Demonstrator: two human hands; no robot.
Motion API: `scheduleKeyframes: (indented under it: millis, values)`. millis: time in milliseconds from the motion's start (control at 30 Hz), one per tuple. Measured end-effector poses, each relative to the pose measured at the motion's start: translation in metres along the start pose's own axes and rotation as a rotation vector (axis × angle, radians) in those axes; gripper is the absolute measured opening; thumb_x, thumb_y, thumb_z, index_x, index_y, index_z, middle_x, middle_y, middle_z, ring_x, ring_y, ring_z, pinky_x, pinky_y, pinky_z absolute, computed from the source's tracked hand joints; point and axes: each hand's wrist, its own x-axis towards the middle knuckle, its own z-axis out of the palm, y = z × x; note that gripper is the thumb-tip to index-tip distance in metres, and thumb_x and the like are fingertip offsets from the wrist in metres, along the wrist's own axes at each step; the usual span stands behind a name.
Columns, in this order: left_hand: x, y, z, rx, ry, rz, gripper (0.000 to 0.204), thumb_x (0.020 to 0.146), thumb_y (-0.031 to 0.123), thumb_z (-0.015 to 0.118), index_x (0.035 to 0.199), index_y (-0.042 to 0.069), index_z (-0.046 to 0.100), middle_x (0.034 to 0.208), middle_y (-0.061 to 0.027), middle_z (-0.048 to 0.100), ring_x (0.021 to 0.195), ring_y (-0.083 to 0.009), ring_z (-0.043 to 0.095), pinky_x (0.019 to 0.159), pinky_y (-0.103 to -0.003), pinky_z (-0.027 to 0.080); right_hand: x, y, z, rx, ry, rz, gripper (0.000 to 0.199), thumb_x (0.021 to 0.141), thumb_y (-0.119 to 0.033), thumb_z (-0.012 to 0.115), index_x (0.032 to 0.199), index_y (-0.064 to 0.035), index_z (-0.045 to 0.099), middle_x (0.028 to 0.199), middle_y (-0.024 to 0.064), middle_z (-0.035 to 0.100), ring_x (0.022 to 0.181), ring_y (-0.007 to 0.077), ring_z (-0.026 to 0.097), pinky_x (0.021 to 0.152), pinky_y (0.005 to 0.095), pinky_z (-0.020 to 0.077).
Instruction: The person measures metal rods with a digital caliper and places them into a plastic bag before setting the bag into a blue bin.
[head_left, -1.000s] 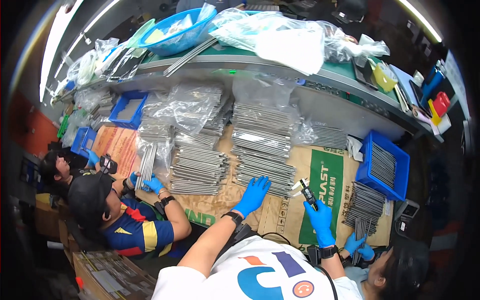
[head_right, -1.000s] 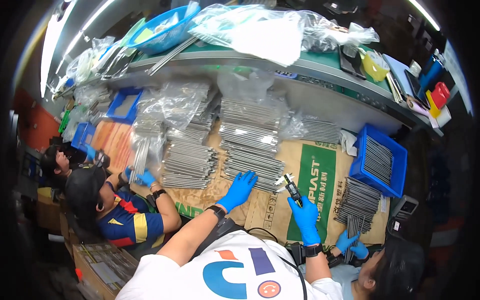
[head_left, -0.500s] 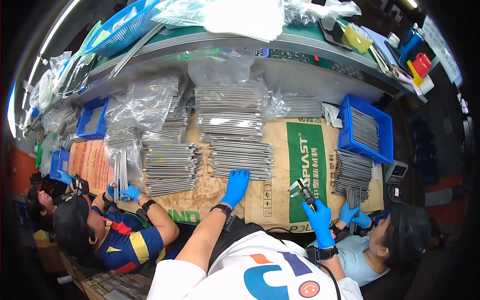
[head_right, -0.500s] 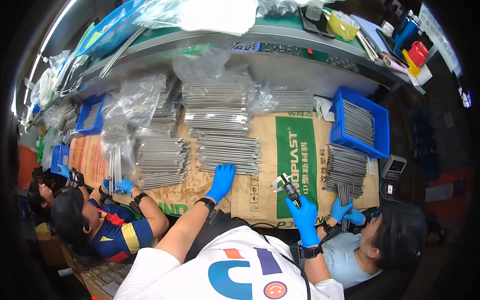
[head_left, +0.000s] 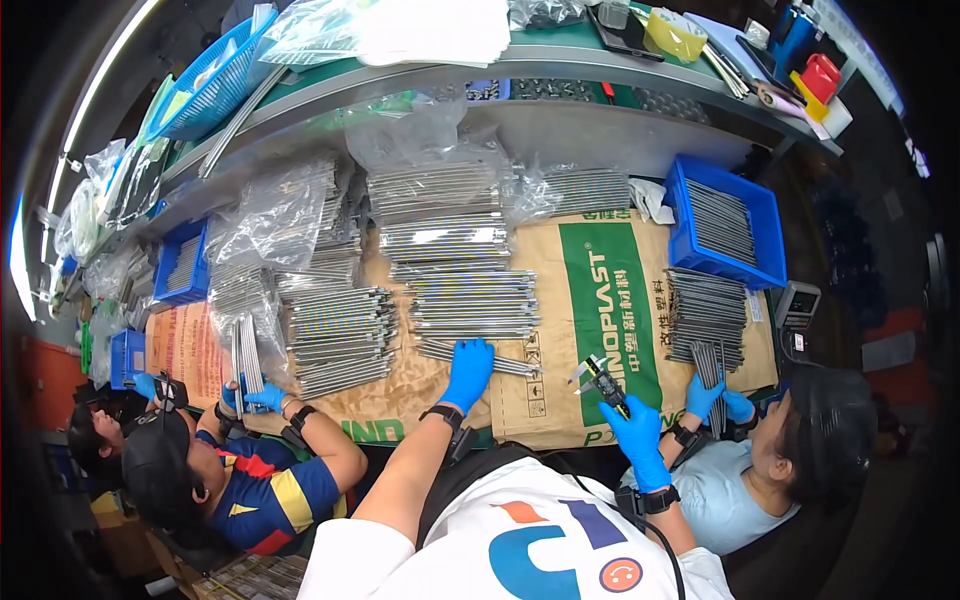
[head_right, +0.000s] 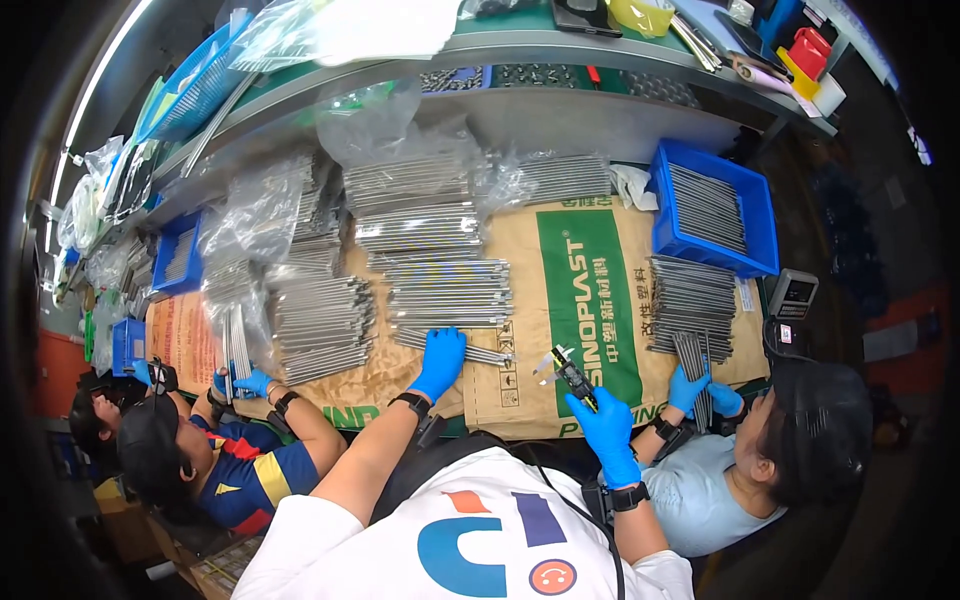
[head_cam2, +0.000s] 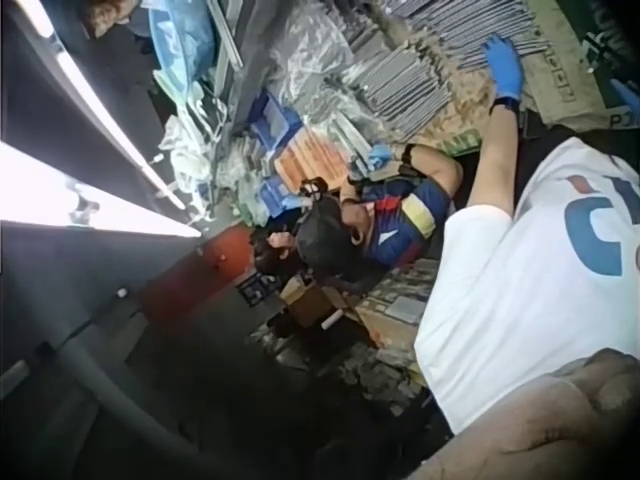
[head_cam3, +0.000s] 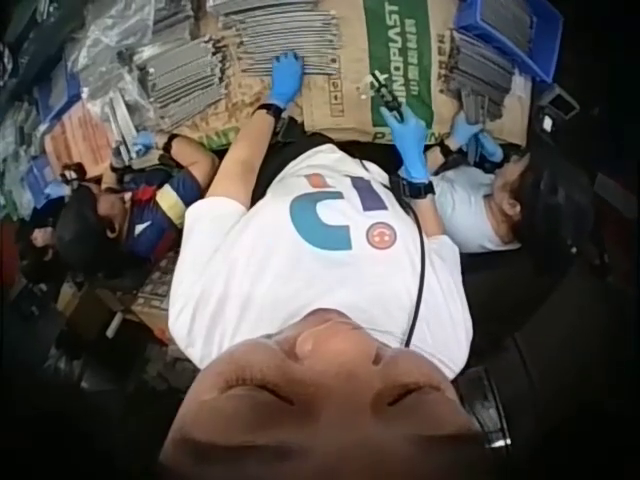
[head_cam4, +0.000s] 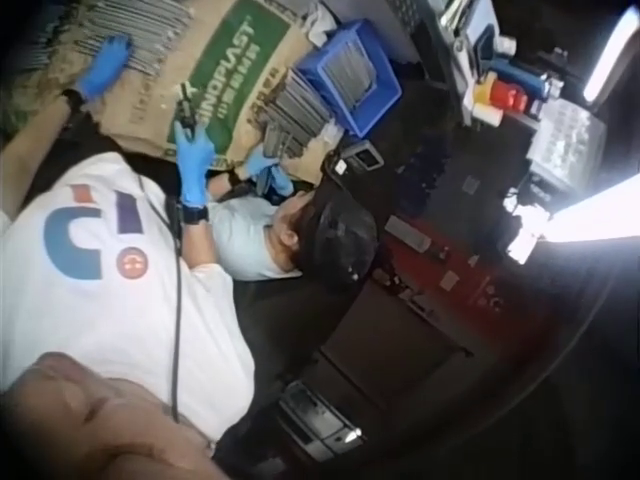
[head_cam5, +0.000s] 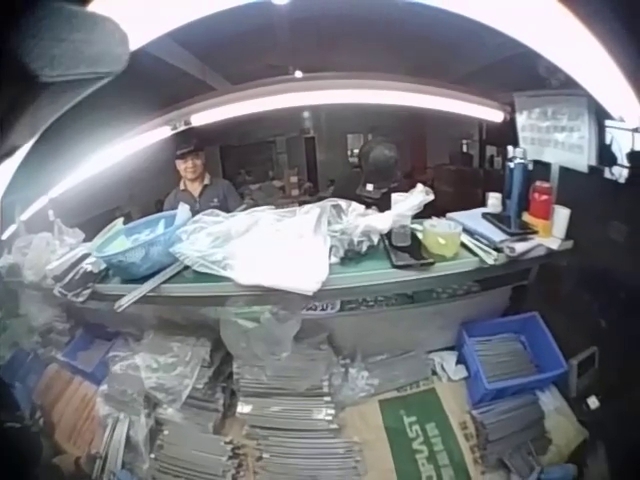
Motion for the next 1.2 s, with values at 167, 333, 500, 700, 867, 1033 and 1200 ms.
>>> scheduleKeyframes:
  millis: [167,333,500,700,867,1033,1200]
  values:
    - [-0.018,0.002,-0.004,-0.214,0.013,-0.027,0.019,0.074,0.004,0.055,0.092,0.007,0.058,0.083,-0.012,0.056,0.084,-0.0277,0.056,0.075,-0.042,0.041,0.001,0.013,0.011,0.023,-0.01,-0.001,0.034,0.076,-0.037,0.071,0.082,-0.0047,0.064,0.063,0.0171,0.059,0.055,0.0347,0.057,0.047,0.0404,0.0406]
    - [-0.044,-0.009,0.003,-0.862,0.282,-0.315,0.025,0.076,-0.001,0.056,0.1,0.005,0.059,0.088,-0.0112,0.06,0.084,-0.0264,0.058,0.076,-0.039,0.044,0.012,-0.01,0.022,0.012,-0.074,-0.083,0.036,0.076,-0.04,0.07,0.081,-0.0048,0.063,0.062,0.0172,0.059,0.056,0.0341,0.058,0.047,0.0404,0.0407]
    - [-0.072,-0.007,-0.053,-1.516,0.502,-0.702,0.024,0.085,0.004,0.059,0.109,0.002,0.059,0.096,-0.0058,0.063,0.085,-0.0154,0.059,0.075,-0.028,0.047,0.033,-0.04,0.04,0.009,-0.126,-0.13,0.037,0.075,-0.042,0.07,0.079,-0.0053,0.063,0.062,0.0169,0.059,0.055,0.0339,0.058,0.047,0.0403,0.0417]
    - [-0.107,-0.024,-0.094,-1.413,0.605,-0.731,0.026,0.089,0.012,0.059,0.113,0.001,0.059,0.1,-0.0027,0.063,0.088,-0.008,0.056,0.078,-0.023,0.046,0.046,-0.073,0.058,0.055,-0.152,-0.324,0.04,0.075,-0.044,0.07,0.077,-0.0051,0.063,0.061,0.017,0.059,0.056,0.0346,0.059,0.048,0.04,0.0429]
    - [-0.116,-0.021,-0.104,-1.582,0.564,-0.715,0.031,0.089,0.012,0.059,0.118,0.003,0.058,0.106,-0.0043,0.064,0.096,-0.0085,0.057,0.083,-0.024,0.046,0.048,-0.095,0.068,0.066,-0.2,-0.444,0.04,0.074,-0.042,0.071,0.081,-0.0032,0.065,0.06,0.0168,0.058,0.052,0.0298,0.059,0.046,0.0371,0.0405]
    - [-0.118,-0.02,-0.115,-1.455,0.606,-0.574,0.027,0.09,0.012,0.057,0.116,0.003,0.061,0.107,-0.004,0.065,0.097,-0.0083,0.056,0.084,-0.024,0.045,0.05,-0.108,0.066,0.172,-0.272,-0.43,0.04,0.074,-0.042,0.072,0.081,-0.0031,0.065,0.059,0.0152,0.058,0.05,0.0249,0.058,0.047,0.036,0.0407]
    - [-0.115,-0.024,-0.118,-1.411,0.592,-0.486,0.026,0.091,0.012,0.056,0.114,0.004,0.062,0.108,-0.0034,0.065,0.098,-0.0075,0.056,0.084,-0.023,0.044,0.057,-0.106,0.063,0.227,-0.235,-0.464,0.042,0.073,-0.042,0.072,0.08,-0.0017,0.065,0.059,0.0146,0.058,0.048,0.0208,0.052,0.048,0.0349,0.0402]
